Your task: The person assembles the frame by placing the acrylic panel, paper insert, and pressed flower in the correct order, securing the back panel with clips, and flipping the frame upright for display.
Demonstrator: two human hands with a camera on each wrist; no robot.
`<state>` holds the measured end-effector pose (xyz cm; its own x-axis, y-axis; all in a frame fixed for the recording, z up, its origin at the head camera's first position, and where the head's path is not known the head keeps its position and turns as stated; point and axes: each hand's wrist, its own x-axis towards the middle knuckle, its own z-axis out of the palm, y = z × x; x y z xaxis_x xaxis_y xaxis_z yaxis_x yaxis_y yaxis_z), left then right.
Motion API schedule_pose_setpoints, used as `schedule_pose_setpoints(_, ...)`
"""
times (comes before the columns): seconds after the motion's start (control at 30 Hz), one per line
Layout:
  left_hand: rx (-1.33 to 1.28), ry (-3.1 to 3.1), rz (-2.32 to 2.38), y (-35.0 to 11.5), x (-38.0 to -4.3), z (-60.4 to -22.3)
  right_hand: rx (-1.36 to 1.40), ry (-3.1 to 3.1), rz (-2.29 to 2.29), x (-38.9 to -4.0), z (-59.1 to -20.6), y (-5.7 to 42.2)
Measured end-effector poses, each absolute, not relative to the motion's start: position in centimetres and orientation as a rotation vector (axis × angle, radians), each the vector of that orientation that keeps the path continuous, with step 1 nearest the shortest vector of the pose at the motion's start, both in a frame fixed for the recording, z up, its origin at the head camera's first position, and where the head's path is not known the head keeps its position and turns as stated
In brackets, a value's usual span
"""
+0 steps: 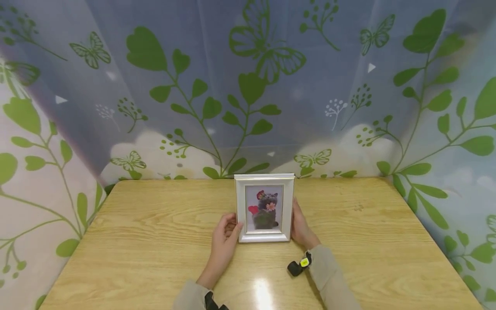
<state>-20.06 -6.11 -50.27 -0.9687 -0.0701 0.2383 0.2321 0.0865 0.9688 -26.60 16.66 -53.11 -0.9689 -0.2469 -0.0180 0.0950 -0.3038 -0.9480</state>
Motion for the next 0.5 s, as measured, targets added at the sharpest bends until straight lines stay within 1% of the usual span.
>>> schedule_pose_setpoints(0.17, -0.253, -2.255, -1.914, -6.6, -20.6, -50.2, -0.095, 1.8, -2.312, -27.4, -53.0, 16.3)
schedule_pose_setpoints(0.33, -0.336, -2.327, -1.882, -7.1, -21.3, -50.5, -0.09, 1.84, -2.313, -27.2, -52.9, 16.3)
schedule_pose_setpoints(0.5, -0.342, -2.357, -1.865, -7.5, -22.5, -52.7, -0.097, 1.865, -2.29, -27.0, -52.9, 16.1)
